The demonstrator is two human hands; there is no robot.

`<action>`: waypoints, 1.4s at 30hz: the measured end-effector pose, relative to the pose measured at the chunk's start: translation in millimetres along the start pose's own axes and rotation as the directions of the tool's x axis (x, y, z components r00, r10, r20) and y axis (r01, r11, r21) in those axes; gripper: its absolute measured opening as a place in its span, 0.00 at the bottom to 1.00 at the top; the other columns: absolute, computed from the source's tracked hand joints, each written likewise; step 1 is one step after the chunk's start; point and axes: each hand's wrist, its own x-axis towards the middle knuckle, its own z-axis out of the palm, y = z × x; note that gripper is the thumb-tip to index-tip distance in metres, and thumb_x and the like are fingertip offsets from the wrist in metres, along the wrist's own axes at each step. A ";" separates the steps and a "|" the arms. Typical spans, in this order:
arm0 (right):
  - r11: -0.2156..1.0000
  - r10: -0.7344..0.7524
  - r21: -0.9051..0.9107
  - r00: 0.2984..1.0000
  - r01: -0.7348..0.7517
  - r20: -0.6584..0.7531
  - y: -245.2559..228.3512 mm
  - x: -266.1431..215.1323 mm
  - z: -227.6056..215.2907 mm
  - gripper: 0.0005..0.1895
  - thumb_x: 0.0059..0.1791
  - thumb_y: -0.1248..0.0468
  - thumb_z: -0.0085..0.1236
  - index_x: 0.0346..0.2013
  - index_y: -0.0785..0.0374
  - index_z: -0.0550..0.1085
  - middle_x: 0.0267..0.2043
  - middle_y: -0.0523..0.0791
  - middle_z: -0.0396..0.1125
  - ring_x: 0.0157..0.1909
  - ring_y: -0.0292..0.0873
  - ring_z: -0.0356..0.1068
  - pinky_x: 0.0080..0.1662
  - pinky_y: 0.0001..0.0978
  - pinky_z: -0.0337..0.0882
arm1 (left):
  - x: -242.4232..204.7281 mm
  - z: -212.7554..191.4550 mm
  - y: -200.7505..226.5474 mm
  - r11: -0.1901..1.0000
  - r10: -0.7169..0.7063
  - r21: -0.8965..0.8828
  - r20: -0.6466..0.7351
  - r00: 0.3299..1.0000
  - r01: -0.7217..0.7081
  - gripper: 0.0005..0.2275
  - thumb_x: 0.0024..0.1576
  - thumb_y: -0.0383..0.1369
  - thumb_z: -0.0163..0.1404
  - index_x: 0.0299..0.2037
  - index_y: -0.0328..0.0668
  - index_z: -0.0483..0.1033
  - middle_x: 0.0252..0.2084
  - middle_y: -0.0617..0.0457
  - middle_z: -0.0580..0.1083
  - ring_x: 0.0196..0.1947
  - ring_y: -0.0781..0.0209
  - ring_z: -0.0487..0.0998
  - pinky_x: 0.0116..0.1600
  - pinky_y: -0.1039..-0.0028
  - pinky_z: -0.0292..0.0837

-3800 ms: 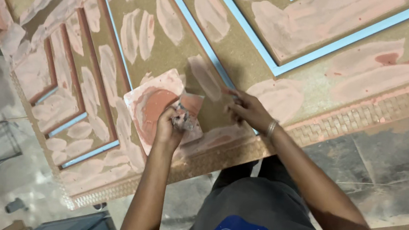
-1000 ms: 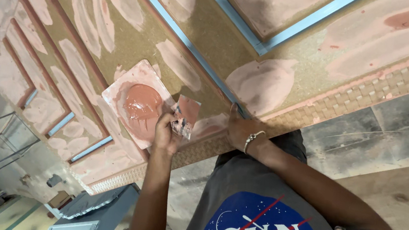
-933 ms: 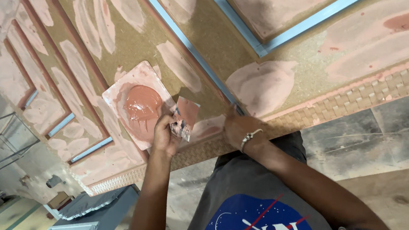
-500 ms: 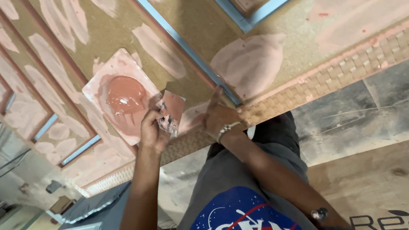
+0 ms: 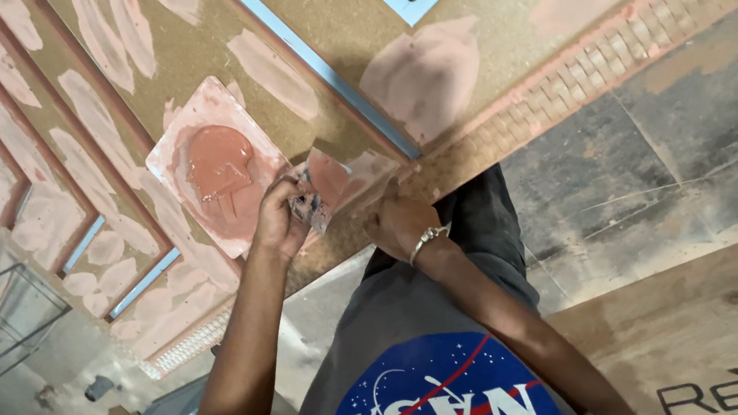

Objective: The person uses a putty knife to scoop pink filler from a square tile and applies it into the grooves of a wooden board. The person repeatedly smooths the filler along the grooves and edges of the board.

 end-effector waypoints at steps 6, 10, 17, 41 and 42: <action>0.787 -0.404 0.525 0.914 0.322 0.044 -10.7 -89.1 -59.7 0.43 0.50 0.62 0.46 0.79 0.55 0.44 0.27 0.52 0.73 0.31 0.52 0.75 0.40 0.41 0.74 | -41.7 -14.9 -1.1 0.987 -0.034 0.156 0.007 0.999 0.033 0.22 0.49 0.22 0.44 0.57 0.43 0.70 0.39 0.57 0.74 0.32 0.65 0.73 0.36 0.71 0.72; 0.500 -0.740 0.738 0.666 0.453 0.092 -10.0 -108.4 -49.3 0.40 0.54 0.71 0.44 0.80 0.56 0.44 0.42 0.51 0.72 0.40 0.47 0.76 0.43 0.39 0.75 | -48.9 -35.8 -40.8 0.967 -0.227 0.214 0.461 0.858 0.141 0.18 0.55 0.21 0.46 0.56 0.26 0.76 0.40 0.46 0.78 0.30 0.62 0.74 0.34 0.73 0.72; 0.833 -0.548 0.239 0.802 0.499 0.235 0.4 -143.4 -71.5 0.38 0.52 0.70 0.50 0.77 0.47 0.57 0.37 0.43 0.74 0.33 0.34 0.69 0.38 0.31 0.70 | -49.3 -43.6 -83.9 0.993 -0.043 -0.072 0.539 0.841 0.097 0.17 0.53 0.21 0.48 0.54 0.29 0.73 0.46 0.47 0.78 0.43 0.63 0.79 0.46 0.72 0.76; 0.887 -0.407 -0.217 0.912 0.407 0.046 66.1 42.1 -62.2 0.28 0.49 0.62 0.54 0.64 0.62 0.69 0.46 0.51 0.74 0.40 0.53 0.77 0.39 0.46 0.77 | -42.3 -50.4 -138.3 0.848 0.031 -0.520 0.242 0.970 0.103 0.18 0.55 0.21 0.44 0.58 0.30 0.73 0.38 0.51 0.78 0.36 0.65 0.79 0.45 0.74 0.76; 0.954 -0.272 -0.098 0.955 0.284 0.116 64.1 46.4 -65.1 0.25 0.51 0.62 0.55 0.63 0.63 0.69 0.44 0.51 0.74 0.36 0.50 0.77 0.39 0.43 0.77 | -40.1 -49.7 -139.3 0.840 0.002 -0.528 0.231 0.973 0.124 0.18 0.56 0.21 0.44 0.57 0.31 0.72 0.38 0.51 0.78 0.36 0.65 0.79 0.45 0.74 0.76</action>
